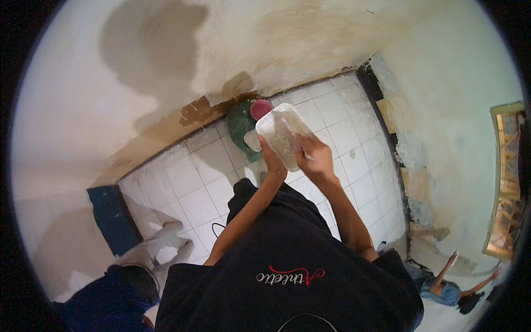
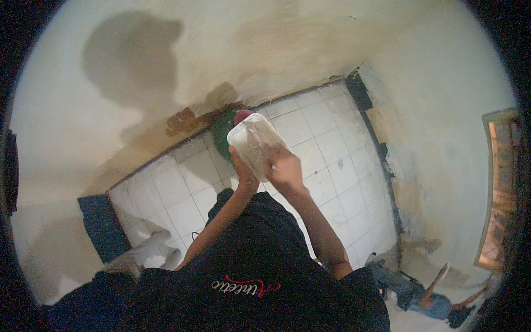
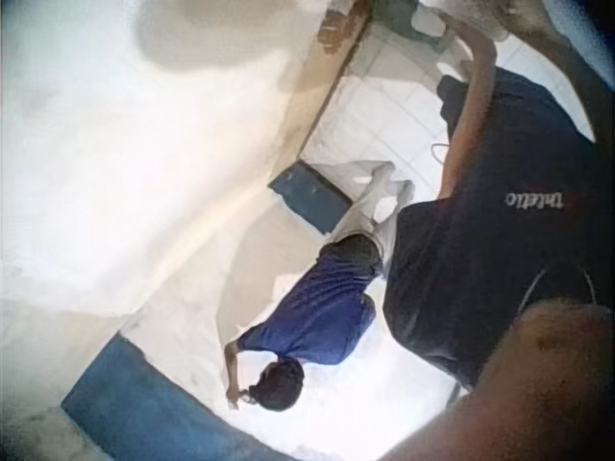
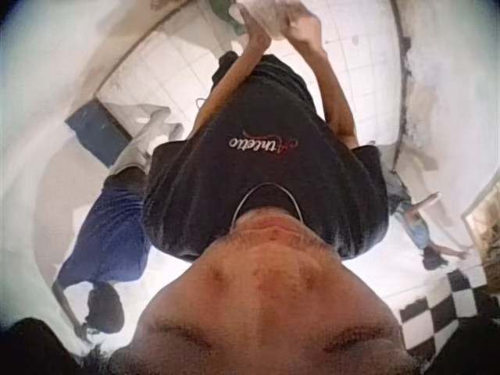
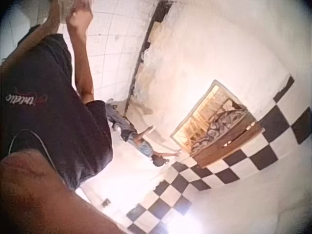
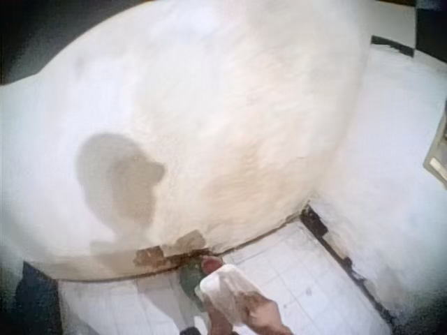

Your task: The person applies a white substance from a container onto a wall using a putty knife, spreading it over a damaged area of the wall surface.

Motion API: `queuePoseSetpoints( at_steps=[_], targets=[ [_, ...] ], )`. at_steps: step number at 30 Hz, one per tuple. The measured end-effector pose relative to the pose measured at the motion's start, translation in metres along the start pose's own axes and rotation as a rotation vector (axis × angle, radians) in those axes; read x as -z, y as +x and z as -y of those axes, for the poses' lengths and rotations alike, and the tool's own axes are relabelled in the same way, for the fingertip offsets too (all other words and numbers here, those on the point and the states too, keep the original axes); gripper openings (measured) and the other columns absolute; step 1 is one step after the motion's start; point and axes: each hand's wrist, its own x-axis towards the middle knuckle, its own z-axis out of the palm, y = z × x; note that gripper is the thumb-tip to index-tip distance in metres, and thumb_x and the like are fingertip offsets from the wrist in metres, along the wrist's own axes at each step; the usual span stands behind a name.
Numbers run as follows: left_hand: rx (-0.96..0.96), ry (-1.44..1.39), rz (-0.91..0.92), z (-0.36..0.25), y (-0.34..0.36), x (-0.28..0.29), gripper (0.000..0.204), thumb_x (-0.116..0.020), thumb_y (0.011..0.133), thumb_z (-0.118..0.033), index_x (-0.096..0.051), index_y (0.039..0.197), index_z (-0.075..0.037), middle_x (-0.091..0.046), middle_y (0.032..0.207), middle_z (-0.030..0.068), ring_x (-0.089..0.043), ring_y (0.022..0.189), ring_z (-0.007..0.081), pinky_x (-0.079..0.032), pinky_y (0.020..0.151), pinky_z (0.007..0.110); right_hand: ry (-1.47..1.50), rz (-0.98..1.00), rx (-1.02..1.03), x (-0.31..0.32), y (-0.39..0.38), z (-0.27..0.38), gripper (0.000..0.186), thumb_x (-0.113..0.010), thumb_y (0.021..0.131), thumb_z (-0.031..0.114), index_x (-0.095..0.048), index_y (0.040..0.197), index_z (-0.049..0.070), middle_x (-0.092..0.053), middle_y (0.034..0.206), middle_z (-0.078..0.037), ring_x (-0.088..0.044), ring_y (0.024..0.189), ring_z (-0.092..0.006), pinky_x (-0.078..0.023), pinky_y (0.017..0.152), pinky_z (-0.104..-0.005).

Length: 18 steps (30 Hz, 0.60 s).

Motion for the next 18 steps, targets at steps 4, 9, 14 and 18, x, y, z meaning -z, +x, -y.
queuePoseSetpoints(
  at_steps=[4, 9, 14, 18],
  targets=[
    [0.062, 0.054, -0.081, -0.026, -0.012, 0.037, 0.071, -0.025, 0.096, -0.064, -0.034, 0.143, -0.012, -0.046, 0.137, 0.009, -0.047, 0.122, 0.0269, -0.036, 0.105, 0.039, -0.09, -0.006, -0.051, -0.038, -0.026, 0.041, 0.029, -0.065, 0.076, 0.005, -0.065, 0.104, 0.0, -0.065, 0.096, -0.017, -0.065, 0.078, -0.0332, -0.054, 0.066, -0.0403],
    [0.066, 0.211, -0.164, -0.052, -0.028, 0.031, 0.074, -0.027, 0.095, -0.066, -0.036, 0.142, -0.011, -0.047, 0.133, 0.0083, -0.048, 0.117, 0.0247, -0.037, 0.102, 0.038, -0.051, 0.014, -0.063, -0.046, -0.032, 0.059, 0.037, -0.061, 0.077, 0.013, -0.059, 0.112, 0.001, -0.063, 0.098, -0.02, -0.064, 0.082, -0.0358, -0.054, 0.065, -0.0447],
    [0.088, 0.136, -0.028, -0.006, -0.025, -0.012, 0.072, -0.028, 0.095, -0.065, -0.036, 0.142, -0.011, -0.051, 0.127, 0.0075, -0.05, 0.114, 0.0242, -0.039, 0.101, 0.038, -0.079, -0.044, -0.176, 0.014, -0.021, 0.036, 0.021, -0.064, 0.077, 0.002, -0.066, 0.097, 0.0, -0.066, 0.087, -0.018, -0.064, 0.072, -0.0336, -0.053, 0.061, -0.0397],
    [0.126, 0.034, 0.07, -0.001, -0.01, -0.015, 0.071, -0.029, 0.096, -0.063, -0.033, 0.144, -0.011, -0.048, 0.135, 0.0076, -0.047, 0.123, 0.0247, -0.037, 0.106, 0.038, 0.038, -0.26, -0.224, 0.026, -0.005, 0.029, 0.015, -0.063, 0.079, -0.002, -0.067, 0.094, -0.002, -0.065, 0.079, -0.017, -0.059, 0.058, -0.0261, -0.047, 0.053, -0.0333]
  ],
)
